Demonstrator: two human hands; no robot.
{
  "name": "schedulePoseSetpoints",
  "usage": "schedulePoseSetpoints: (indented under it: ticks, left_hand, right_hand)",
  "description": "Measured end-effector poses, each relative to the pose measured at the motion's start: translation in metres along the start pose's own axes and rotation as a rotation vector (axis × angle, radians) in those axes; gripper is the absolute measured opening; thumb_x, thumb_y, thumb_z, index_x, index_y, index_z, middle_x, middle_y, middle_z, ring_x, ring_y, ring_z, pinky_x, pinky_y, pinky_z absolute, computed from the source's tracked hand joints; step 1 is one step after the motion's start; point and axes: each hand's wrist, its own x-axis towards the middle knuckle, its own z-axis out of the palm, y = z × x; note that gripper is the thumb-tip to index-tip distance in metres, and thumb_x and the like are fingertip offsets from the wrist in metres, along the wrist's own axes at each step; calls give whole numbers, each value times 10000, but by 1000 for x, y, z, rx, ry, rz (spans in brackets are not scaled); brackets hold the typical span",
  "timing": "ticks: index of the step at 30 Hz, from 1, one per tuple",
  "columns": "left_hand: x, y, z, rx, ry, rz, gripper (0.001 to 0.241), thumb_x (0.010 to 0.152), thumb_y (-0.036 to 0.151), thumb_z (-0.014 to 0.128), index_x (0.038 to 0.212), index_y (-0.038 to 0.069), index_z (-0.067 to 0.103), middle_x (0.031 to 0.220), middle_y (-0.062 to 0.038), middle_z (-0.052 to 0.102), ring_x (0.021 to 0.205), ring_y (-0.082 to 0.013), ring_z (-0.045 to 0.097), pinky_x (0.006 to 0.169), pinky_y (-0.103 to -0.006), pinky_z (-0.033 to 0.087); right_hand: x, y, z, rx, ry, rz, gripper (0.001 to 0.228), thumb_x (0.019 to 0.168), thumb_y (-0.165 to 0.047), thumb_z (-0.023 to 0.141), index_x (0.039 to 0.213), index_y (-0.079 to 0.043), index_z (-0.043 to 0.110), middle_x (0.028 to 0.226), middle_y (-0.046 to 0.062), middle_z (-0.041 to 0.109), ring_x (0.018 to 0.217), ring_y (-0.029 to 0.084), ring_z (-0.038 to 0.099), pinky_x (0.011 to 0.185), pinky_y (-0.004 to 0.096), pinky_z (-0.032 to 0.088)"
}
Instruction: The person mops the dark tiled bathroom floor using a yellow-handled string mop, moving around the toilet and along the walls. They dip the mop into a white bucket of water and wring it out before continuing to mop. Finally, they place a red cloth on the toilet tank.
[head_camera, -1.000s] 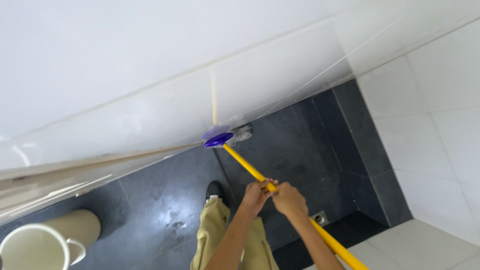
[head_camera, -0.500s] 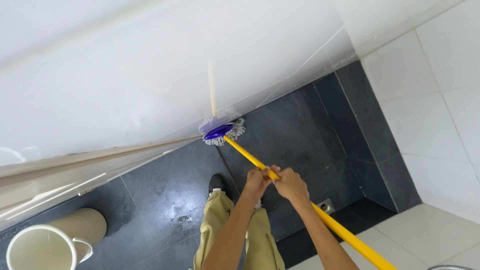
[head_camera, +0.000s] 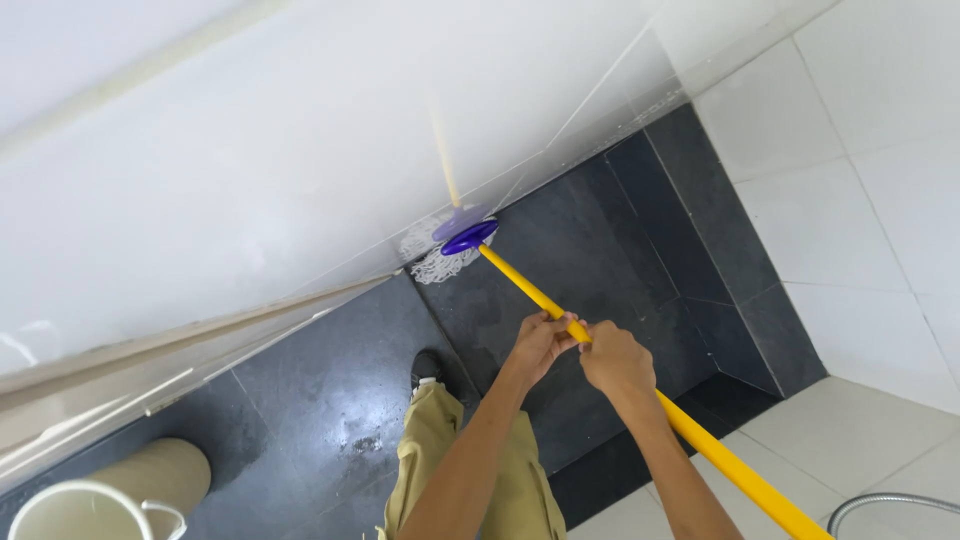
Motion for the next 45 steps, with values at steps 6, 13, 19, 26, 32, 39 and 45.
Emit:
schedulePoseSetpoints:
  ticks: [6,13,19,26,32,39,45]
  left_hand:
    - [73,-35,-28,194,158,-12,222,1017,70,571,1198,-52,534,1058,-135,620,965,-233,657,862,-382,569]
    - [0,-2,57,323,121,11,288,945,91,625,1195,-20,533,1083,-110,656,1045,-208,678,898,-333,579]
    - [-13,2,113,322,-9,-48,352,938,165,673,1203,-24,539,1113,-154,637,1064,-226,703,950,-331,623]
    - [37,-27,153,495,-105,-43,277,953,165,670,1156,5,570,1065,-120,649,995,-191,704,890,-331,624]
    - [124,-75,117,560,-36,-73,409,1062,257,511,1399,36,582,1078,-105,656,979,-194,656,875,-346,568]
    - [111,-46,20,829,69,-84,552,1025,293,530,1560,163,486,1002,-66,638,872,-130,614,843,-305,554]
    - [100,-48,-30,854,115,-85,554,985,164,560,1531,124,472,1268,-44,690,947,-161,621,875,-390,542]
  right_hand:
    - [66,8,41,45,39,48,335,1038,-339,591,1180,-48,677,1015,140,770,956,288,766,868,423,593]
    - [27,19,-26,114,27,94,371,950,-346,678,1233,-105,668,1031,108,760,983,263,745,891,423,565]
    - [1,54,-59,128,-10,194,380,967,-341,652,1323,-210,681,1005,71,763,923,220,757,862,423,580]
    - [23,99,-68,152,170,274,425,957,-293,664,1379,-243,680,1120,132,770,1031,294,745,924,460,557]
    - [154,123,-32,316,386,278,387,881,-277,734,1230,-111,720,1089,173,727,1052,347,699,904,475,530]
    - [202,104,-85,340,291,256,220,913,-153,640,1007,-1,767,792,117,765,752,263,776,769,394,581]
    - [234,122,-51,85,375,175,372,847,-234,765,1145,-19,706,1122,242,688,1052,401,666,881,466,544]
